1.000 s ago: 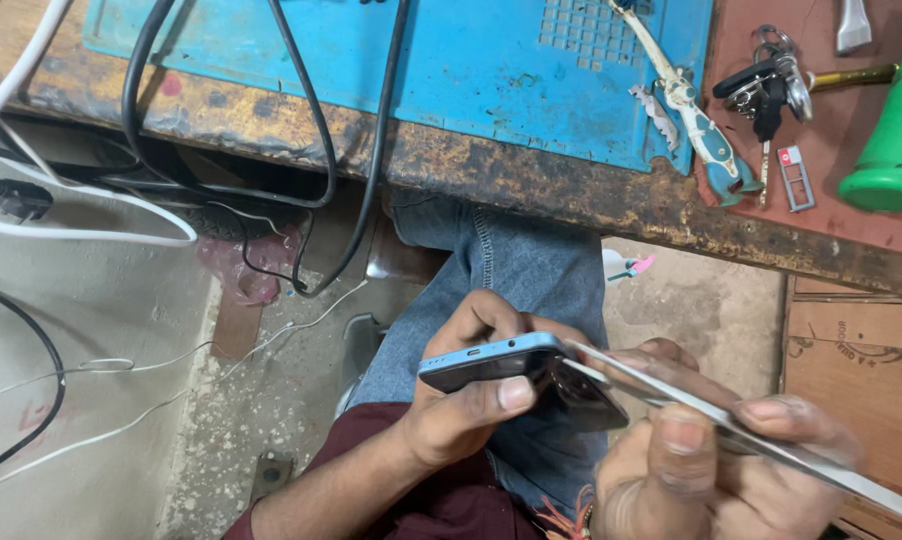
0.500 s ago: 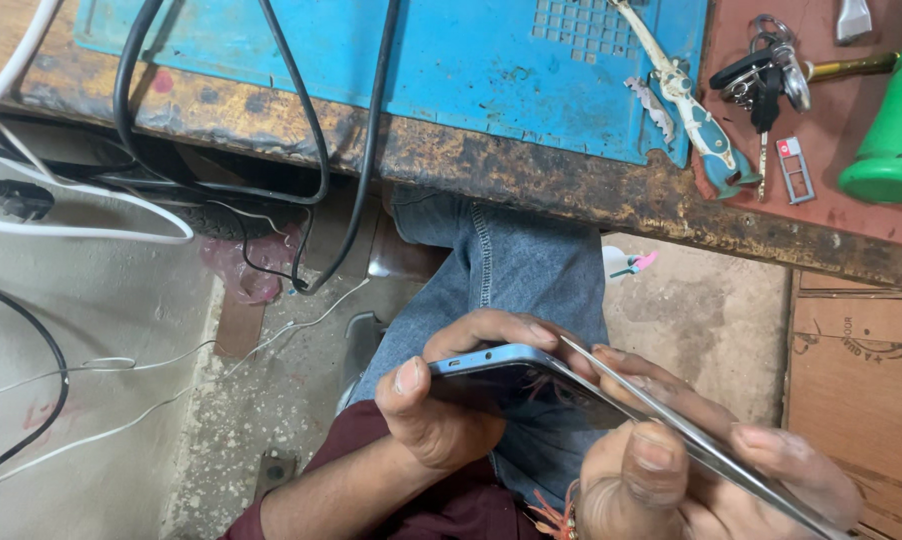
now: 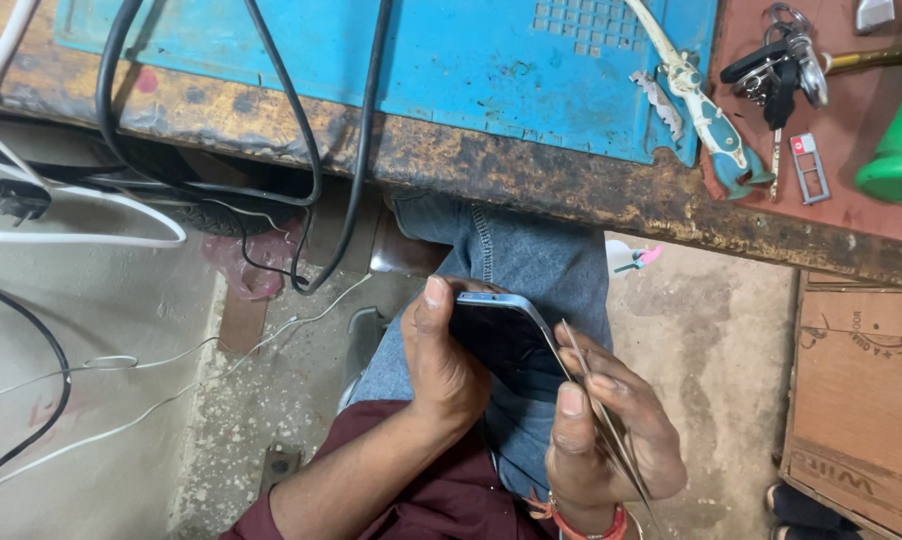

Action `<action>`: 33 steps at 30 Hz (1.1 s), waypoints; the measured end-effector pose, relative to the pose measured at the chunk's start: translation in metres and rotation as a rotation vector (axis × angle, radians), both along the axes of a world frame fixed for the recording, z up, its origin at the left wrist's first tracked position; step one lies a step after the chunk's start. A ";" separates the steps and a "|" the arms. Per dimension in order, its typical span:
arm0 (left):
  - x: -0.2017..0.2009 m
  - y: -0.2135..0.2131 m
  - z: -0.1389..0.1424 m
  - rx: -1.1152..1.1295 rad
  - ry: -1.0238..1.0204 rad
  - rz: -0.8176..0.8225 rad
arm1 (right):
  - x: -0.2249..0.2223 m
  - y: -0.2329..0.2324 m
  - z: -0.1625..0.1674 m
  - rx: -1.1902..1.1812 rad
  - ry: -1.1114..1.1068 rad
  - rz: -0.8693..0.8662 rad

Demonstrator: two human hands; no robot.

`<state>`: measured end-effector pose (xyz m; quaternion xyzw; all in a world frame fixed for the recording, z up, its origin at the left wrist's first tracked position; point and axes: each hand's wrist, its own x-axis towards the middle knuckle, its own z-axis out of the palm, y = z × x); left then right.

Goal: The person uses a heat gun on the back of a blue smartphone, then uses a metal pry tool to separate the back cover from the frame. They open the phone to reveal the internal components and use a small screwdriver to remove screws from the interior.

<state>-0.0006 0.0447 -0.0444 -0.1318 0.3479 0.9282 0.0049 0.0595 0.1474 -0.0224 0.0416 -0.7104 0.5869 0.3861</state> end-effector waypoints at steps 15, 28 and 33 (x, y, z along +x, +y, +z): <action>-0.007 -0.001 -0.004 0.028 0.005 -0.025 | -0.004 0.002 -0.004 -0.021 -0.005 0.033; -0.008 -0.002 -0.002 -0.043 0.055 -0.037 | -0.001 -0.001 0.008 -0.054 -0.112 0.030; 0.002 0.000 0.003 -0.194 0.129 -0.038 | -0.002 -0.008 0.010 0.035 -0.047 -0.026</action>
